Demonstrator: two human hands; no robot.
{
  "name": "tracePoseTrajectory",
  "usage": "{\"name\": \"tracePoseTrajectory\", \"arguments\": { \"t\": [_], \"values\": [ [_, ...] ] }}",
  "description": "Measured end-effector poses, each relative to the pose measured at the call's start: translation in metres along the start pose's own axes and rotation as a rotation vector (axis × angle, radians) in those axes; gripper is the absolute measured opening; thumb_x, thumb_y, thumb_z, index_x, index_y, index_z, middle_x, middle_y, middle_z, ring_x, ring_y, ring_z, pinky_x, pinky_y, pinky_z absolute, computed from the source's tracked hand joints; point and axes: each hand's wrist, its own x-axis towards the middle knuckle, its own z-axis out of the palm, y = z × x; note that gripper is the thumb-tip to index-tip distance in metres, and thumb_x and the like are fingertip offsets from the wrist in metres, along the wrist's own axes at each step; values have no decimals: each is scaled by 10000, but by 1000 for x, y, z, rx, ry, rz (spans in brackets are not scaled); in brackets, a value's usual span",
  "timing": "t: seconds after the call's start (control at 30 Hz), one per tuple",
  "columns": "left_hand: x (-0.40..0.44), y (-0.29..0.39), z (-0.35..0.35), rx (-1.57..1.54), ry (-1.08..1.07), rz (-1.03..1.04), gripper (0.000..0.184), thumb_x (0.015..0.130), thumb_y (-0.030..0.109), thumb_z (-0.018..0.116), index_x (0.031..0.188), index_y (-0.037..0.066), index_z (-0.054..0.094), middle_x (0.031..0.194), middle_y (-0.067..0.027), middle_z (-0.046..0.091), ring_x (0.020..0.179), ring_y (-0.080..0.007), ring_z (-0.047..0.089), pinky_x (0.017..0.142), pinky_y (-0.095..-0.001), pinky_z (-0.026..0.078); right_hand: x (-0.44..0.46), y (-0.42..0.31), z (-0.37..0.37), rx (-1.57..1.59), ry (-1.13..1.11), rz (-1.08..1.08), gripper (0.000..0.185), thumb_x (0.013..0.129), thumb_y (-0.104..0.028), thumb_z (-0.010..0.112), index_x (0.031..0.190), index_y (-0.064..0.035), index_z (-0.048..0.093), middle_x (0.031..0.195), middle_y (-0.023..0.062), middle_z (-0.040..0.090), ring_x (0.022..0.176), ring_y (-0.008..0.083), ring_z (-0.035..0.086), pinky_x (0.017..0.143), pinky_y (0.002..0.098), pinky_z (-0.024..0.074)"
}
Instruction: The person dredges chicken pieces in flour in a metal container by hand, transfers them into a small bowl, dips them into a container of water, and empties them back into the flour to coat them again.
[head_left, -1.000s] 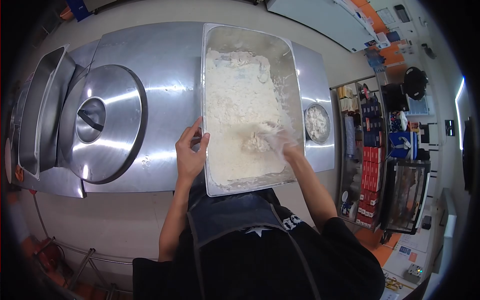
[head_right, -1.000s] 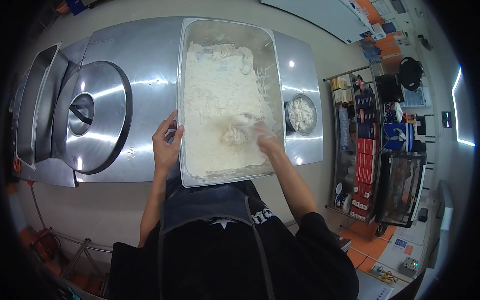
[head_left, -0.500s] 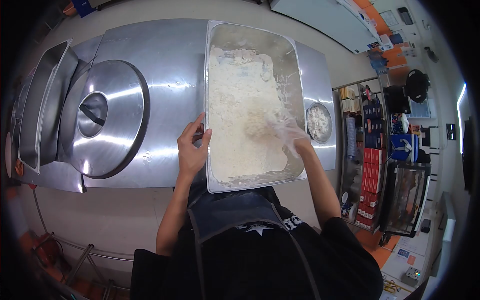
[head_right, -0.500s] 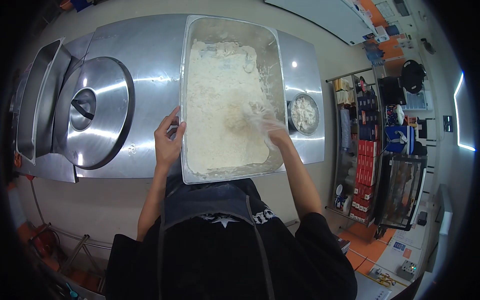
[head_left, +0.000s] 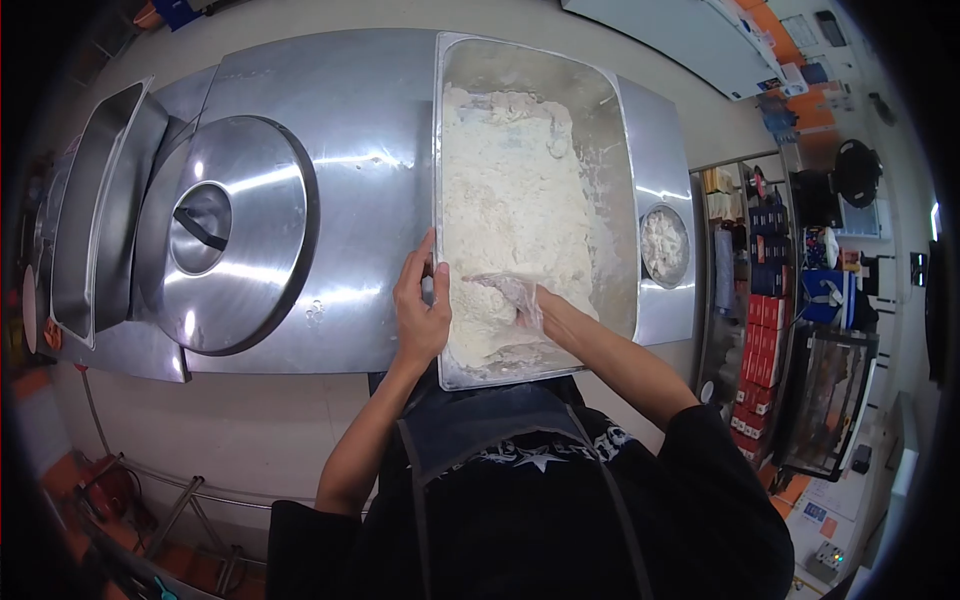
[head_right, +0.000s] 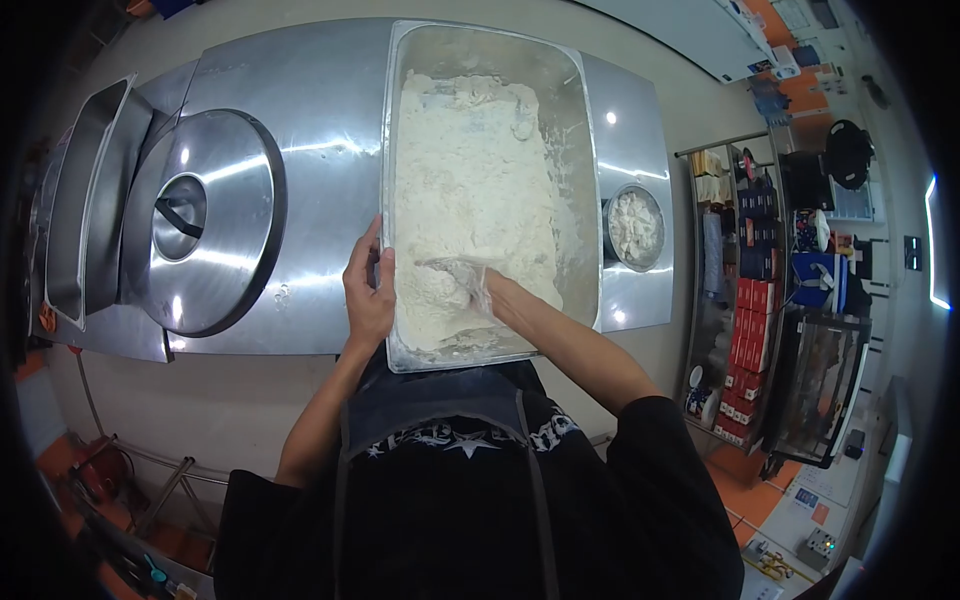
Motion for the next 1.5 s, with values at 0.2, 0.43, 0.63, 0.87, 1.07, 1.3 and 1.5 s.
{"name": "tracePoseTrajectory", "arguments": {
  "t": [0.2, 0.43, 0.63, 0.87, 1.07, 1.3, 1.5],
  "values": [
    [1, -5, -2, -10, -20, -52, 445, 982, 86, 602, 1413, -8, 543, 866, -48, 531, 788, -131, 481, 733, -273, 427, 13, -3, 8, 329, -42, -116, 361, 1010, -108, 547, 1339, 38, 565, 1235, 170, 680, 1012, 231, 726, 847, 325, 629],
    [4, -4, -5, -11, -4, -9, 438, 943, 71, 641, 1369, -17, 583, 846, -55, 572, 776, -142, 520, 739, -288, 454, -61, -90, 6, -571, 573, -329, 405, 1008, -263, 575, 1318, -2, 581, 1049, 117, 702, 846, 166, 691, 736, 272, 568],
    [5, -3, -4, -30, 4, -33, 432, 932, 62, 651, 1355, -10, 600, 824, -45, 564, 763, -137, 512, 723, -287, 449, -72, -98, -84, -983, 649, -399, 208, 966, -215, 631, 1057, -31, 664, 828, 53, 696, 749, 165, 669, 676, 334, 545],
    [5, -5, -5, -19, 2, -22, 429, 931, 62, 655, 1353, -2, 604, 811, -62, 576, 754, -148, 528, 737, -299, 462, -38, -2, -153, -2149, 691, -287, 158, 869, -105, 619, 981, -7, 671, 861, 180, 700, 802, 308, 690, 711, 416, 539],
    [5, -1, -7, 6, -4, -23, 431, 936, 65, 656, 1359, 2, 598, 825, -72, 587, 748, -153, 539, 753, -308, 483, -44, -47, -72, -1583, 612, -529, 212, 888, -135, 602, 1052, -23, 678, 992, 172, 709, 922, 339, 701, 796, 400, 562],
    [6, 1, -7, 0, -4, -1, 437, 929, 51, 660, 1359, 1, 598, 823, -75, 590, 747, -155, 547, 753, -311, 485, 56, 9, -114, -2040, 610, -912, 363, 844, -138, 678, 1197, -53, 678, 1006, 202, 715, 956, 324, 687, 950, 401, 516],
    [6, -3, -7, -6, 15, 26, 434, 928, 51, 659, 1355, -1, 599, 822, -78, 596, 746, -159, 555, 751, -313, 485, -28, -34, -75, -658, 528, -412, 392, 949, -14, 597, 1338, -1, 549, 1187, 175, 688, 987, 262, 712, 867, 362, 599]
  ]
}}
